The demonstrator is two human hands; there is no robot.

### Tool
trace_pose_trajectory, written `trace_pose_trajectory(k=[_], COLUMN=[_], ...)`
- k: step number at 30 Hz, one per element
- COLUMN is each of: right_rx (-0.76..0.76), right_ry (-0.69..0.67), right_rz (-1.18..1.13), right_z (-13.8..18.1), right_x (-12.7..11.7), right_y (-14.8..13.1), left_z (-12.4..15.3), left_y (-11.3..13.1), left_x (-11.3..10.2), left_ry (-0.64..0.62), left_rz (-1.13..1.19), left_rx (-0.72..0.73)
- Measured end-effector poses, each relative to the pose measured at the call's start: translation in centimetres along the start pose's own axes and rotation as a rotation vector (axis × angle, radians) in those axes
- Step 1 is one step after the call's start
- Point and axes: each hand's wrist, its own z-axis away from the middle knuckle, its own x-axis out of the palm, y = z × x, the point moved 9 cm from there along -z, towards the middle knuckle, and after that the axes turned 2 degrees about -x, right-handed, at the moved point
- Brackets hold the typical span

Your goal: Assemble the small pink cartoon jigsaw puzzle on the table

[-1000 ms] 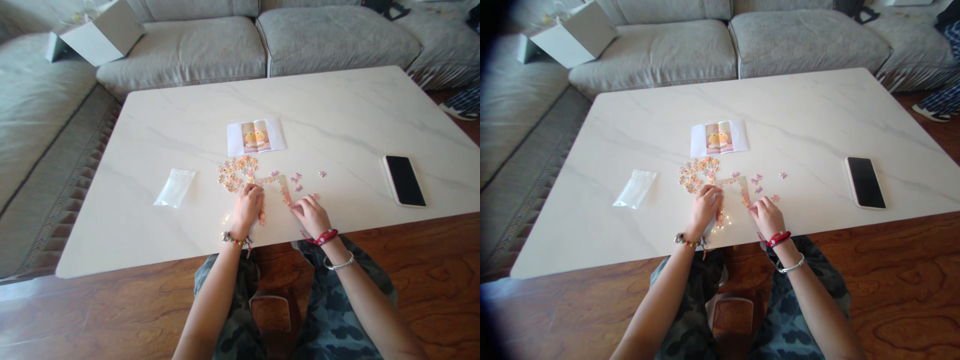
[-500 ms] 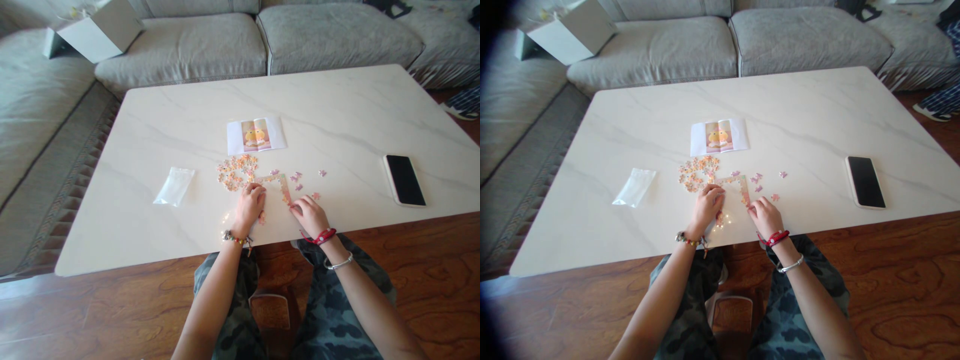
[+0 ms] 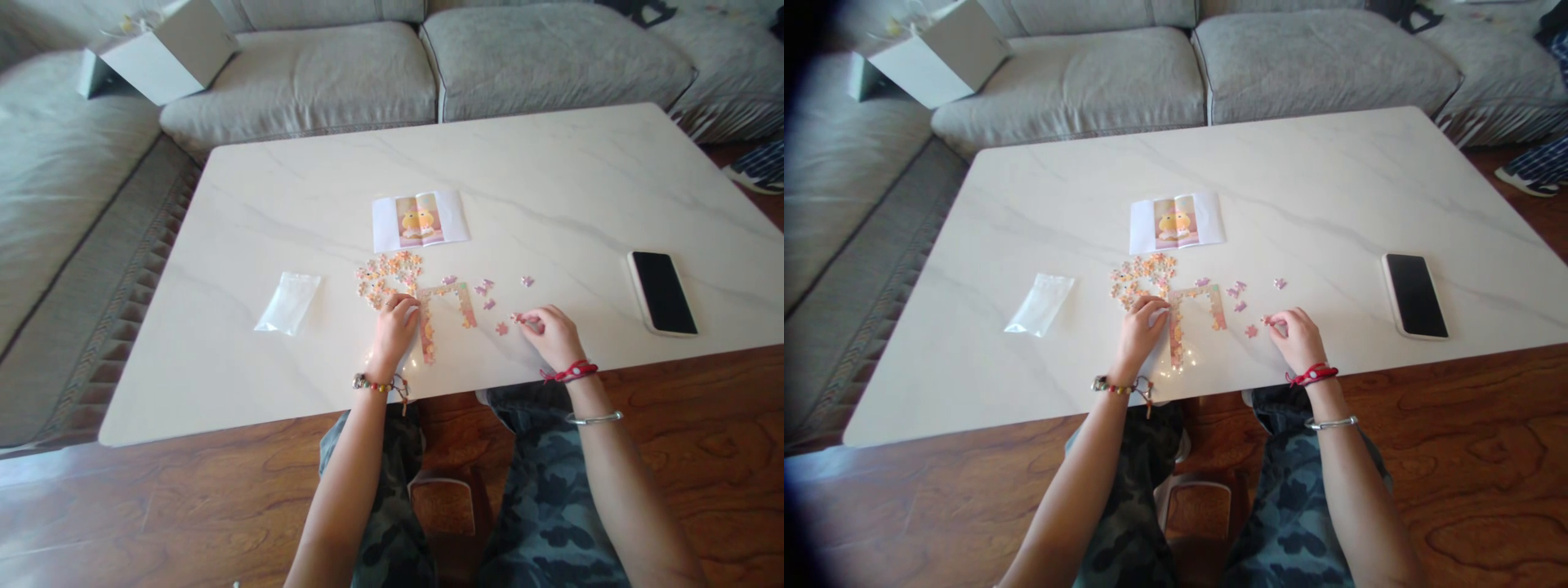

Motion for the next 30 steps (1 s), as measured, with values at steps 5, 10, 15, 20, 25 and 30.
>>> trace_pose_trajectory(k=[5, 10, 15, 20, 25, 30], right_rx=[-0.006, -0.029, -0.084, -0.126, -0.159, -0.146], right_ry=[-0.028, 0.016, -0.090, -0.132, -0.173, -0.170], right_rz=[-0.007, 0.022, -0.021, -0.039, -0.024, 0.006], right_z=[0.2, -0.6, -1.8, -1.6, -1.3, -1.6], right_x=[-0.1, -0.4, 1.1, 1.0, 1.4, 1.6], right_y=[0.3, 1.0, 1.9, 1.5, 1.0, 1.1], left_z=[0.1, 0.8, 1.9, 2.2, 2.0, 1.9], left_y=[-0.1, 0.2, -0.9, -1.7, -1.9, -2.1], left_x=[-0.8, -1.7, -2.3, -2.1, -1.6, -1.6], left_ry=[0.027, 0.044, 0.029, 0.024, 0.015, 0.031], left_rz=[-0.009, -0.019, -0.021, 0.004, 0.025, 0.031], left_rx=[0.000, -0.006, -0.078, -0.131, -0.136, -0.140])
